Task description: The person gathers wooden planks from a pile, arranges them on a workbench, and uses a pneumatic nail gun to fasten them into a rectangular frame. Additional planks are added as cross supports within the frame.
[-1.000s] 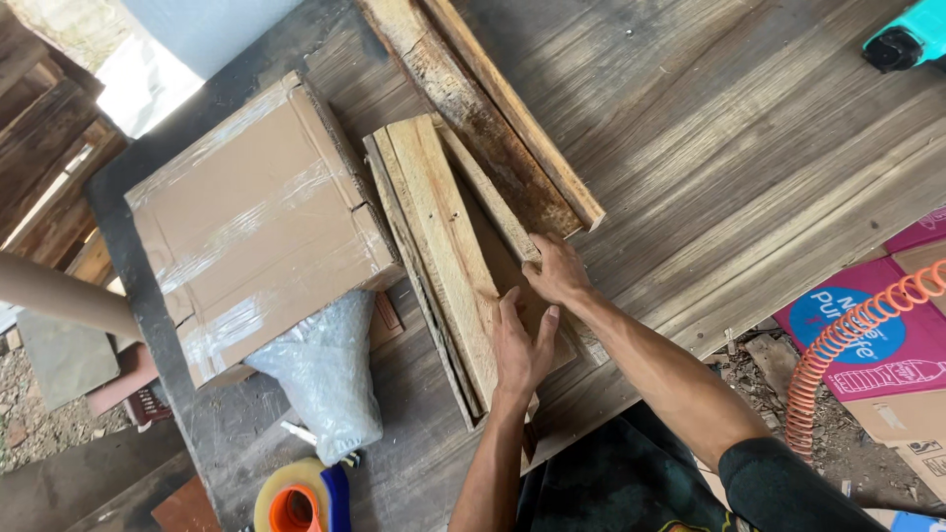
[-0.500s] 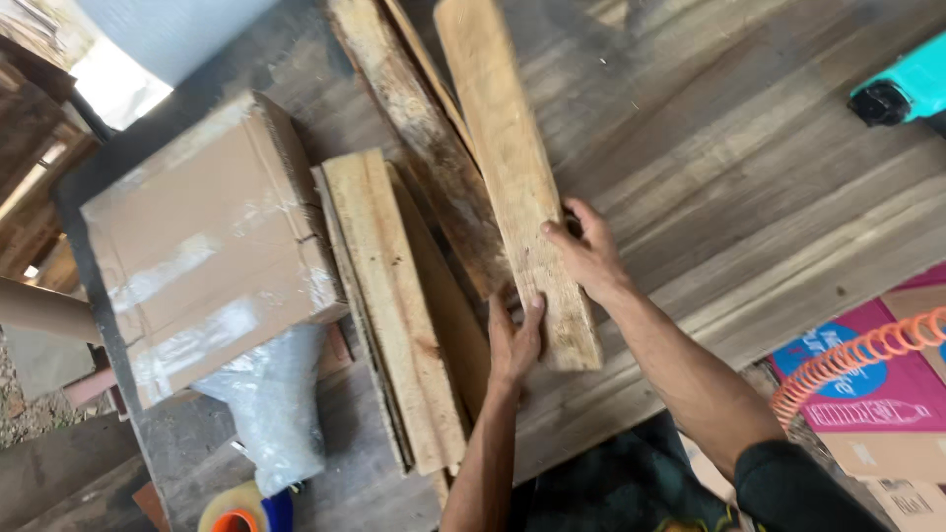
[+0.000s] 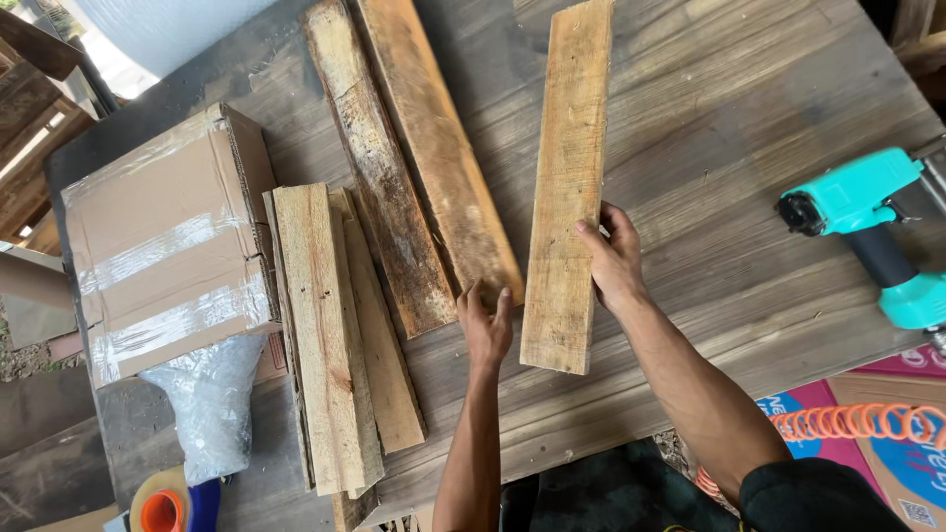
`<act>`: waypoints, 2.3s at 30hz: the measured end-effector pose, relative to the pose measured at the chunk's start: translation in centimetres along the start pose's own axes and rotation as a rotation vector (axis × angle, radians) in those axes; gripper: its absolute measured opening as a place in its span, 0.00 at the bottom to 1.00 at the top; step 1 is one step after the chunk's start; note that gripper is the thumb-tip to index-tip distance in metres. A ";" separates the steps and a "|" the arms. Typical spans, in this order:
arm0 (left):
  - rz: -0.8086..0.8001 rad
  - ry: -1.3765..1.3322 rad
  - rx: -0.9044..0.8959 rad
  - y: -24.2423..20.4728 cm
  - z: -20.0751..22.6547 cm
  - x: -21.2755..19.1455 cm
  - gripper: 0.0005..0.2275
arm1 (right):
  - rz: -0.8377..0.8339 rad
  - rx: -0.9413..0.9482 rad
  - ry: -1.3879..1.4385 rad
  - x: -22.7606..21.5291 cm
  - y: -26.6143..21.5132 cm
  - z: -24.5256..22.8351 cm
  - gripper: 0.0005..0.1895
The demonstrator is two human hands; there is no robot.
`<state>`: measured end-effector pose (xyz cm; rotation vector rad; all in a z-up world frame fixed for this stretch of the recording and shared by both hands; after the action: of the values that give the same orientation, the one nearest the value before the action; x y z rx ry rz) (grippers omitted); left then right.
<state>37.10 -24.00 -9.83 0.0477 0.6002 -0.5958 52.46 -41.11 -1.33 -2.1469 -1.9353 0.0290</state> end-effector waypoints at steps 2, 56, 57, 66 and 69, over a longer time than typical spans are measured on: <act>0.041 0.090 0.034 0.0 -0.7 1.5 0.31 | -0.006 -0.015 -0.033 -1.3 1.4 0.1 0.24; -0.273 -0.207 0.301 5.9 11.6 3.3 0.52 | -0.461 -0.707 -1.075 0.0 12.9 0.9 0.53; -0.291 -0.210 0.288 6.0 11.7 3.6 0.51 | -0.458 -0.705 -1.074 -0.2 13.2 1.0 0.53; -0.240 -0.193 0.310 7.9 9.7 10.0 0.52 | -0.569 -0.686 -1.160 1.3 12.1 -3.8 0.51; -0.301 -0.163 0.266 6.9 11.3 8.0 0.53 | -0.600 -0.635 -1.213 1.7 12.2 -4.0 0.51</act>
<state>51.98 -24.76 -5.70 0.1589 0.3688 -0.9603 65.26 -41.16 0.42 -1.8519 -3.6098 0.8915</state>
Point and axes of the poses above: each hand's wrist, its own y-axis towards the middle knuckle, its own x-axis out of the palm, z = x × y, the point moved 4 cm from there along y, towards the middle knuckle, and after that the axes turned 14 degrees about z, right-handed, at the moved point
